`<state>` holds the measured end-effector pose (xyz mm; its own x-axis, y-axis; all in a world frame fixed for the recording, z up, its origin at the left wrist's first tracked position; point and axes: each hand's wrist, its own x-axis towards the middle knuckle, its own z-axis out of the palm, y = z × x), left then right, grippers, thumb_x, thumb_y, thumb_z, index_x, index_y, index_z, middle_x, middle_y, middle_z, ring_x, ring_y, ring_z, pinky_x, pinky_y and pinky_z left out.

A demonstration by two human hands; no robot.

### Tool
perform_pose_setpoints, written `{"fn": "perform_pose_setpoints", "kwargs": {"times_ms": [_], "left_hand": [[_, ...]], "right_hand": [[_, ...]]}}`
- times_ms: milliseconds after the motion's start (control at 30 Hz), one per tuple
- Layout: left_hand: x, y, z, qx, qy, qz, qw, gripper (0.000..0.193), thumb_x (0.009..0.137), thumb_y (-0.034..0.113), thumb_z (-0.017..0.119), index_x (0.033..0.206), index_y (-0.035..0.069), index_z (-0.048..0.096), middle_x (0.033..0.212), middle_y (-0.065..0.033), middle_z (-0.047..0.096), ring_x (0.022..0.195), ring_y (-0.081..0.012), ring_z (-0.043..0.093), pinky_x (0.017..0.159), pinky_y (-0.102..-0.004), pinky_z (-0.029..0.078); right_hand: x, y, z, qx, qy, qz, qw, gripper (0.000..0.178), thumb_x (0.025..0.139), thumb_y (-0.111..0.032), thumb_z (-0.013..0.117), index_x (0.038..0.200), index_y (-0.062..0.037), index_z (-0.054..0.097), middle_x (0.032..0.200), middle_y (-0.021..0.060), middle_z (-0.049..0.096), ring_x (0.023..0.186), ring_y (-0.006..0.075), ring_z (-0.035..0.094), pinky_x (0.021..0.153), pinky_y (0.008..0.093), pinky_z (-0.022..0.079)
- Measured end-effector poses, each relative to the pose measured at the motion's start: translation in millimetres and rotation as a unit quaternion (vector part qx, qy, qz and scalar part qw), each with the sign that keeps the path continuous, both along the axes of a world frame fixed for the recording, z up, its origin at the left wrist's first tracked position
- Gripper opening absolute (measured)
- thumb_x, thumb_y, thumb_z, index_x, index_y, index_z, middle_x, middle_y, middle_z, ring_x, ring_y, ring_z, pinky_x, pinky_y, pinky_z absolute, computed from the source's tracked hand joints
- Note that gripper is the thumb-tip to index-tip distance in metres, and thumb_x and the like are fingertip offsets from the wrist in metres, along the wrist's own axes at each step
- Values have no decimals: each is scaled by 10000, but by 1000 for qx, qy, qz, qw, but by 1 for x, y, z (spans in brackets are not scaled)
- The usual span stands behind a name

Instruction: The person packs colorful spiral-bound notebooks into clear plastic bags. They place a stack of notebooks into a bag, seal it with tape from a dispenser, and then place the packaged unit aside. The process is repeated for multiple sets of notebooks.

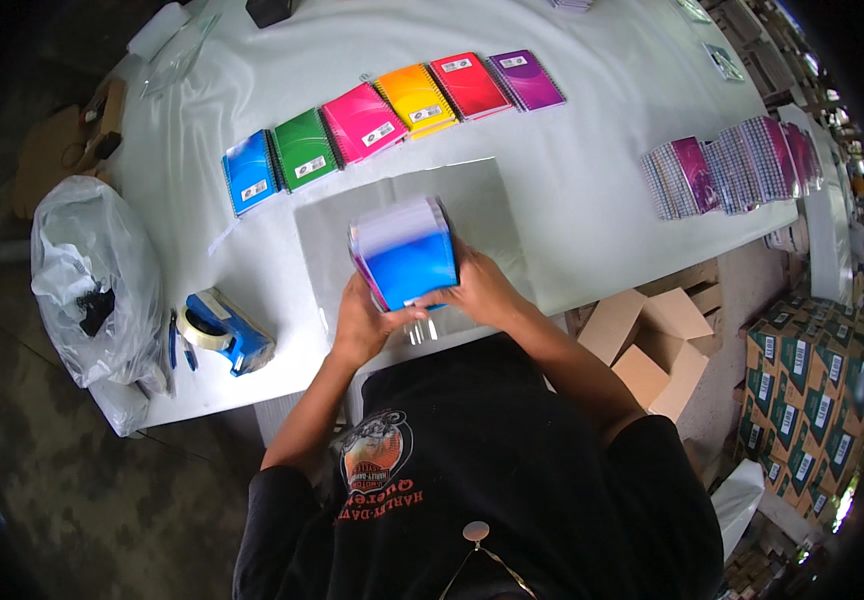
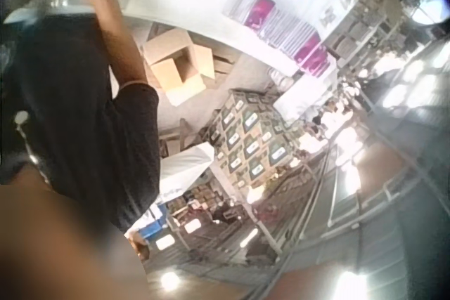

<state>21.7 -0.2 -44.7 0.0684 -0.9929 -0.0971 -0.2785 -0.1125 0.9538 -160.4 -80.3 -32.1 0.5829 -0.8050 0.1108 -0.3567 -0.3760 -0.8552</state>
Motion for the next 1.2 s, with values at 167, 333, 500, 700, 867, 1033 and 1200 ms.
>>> {"fn": "perform_pose_setpoints", "kwargs": {"times_ms": [167,333,500,700,867,1033,1200], "left_hand": [[11,-14,-15,223,20,0,975,791,699,559,706,1077,-111,523,982,-197,621,926,-240,594,816,-334,462],[11,-30,-8,274,-21,-20,961,784,669,653,672,962,-71,598,795,-107,609,726,-175,561,653,-304,469],[9,-34,5,320,-95,-72,940,839,685,688,620,1001,-89,597,903,-210,643,878,-296,625,798,-370,470],[12,-37,42,265,-350,3,898,917,766,752,396,1165,-65,512,982,-287,611,933,-426,596,842,-443,462],[-17,-29,-20,30,122,141,982,707,929,452,373,1437,42,101,1460,-201,204,1336,-275,259,1070,-344,244],[-26,-21,-32,9,125,110,986,633,929,176,371,1450,69,28,1503,-144,95,1365,-244,173,1093,-320,179],[-11,-8,-46,-15,-98,136,986,564,929,238,410,1419,35,222,1491,-218,69,1373,-361,111,1107,-415,125]], "right_hand": [[8,-22,-28,296,128,37,946,576,740,-571,648,819,-1,653,678,154,609,600,256,600,590,342,492],[4,-27,-42,351,131,14,927,647,691,-650,639,808,-14,665,594,115,575,555,224,597,505,322,484],[4,-31,-28,302,200,35,931,699,721,-660,595,783,33,653,582,149,588,558,296,611,575,382,506],[3,-24,2,154,273,-85,946,670,872,-534,478,1205,46,474,1004,261,587,920,352,594,812,388,466],[11,-5,-46,227,-122,-99,961,659,960,-382,392,1428,-6,120,1413,230,297,1310,276,311,1054,329,253],[17,5,-59,197,-137,-94,966,616,974,-332,377,1436,-25,108,1460,185,237,1338,267,260,1076,319,214],[-7,1,-64,130,-26,-181,974,517,964,-303,401,1387,-27,290,1420,206,311,1339,287,262,1087,377,193]]}}
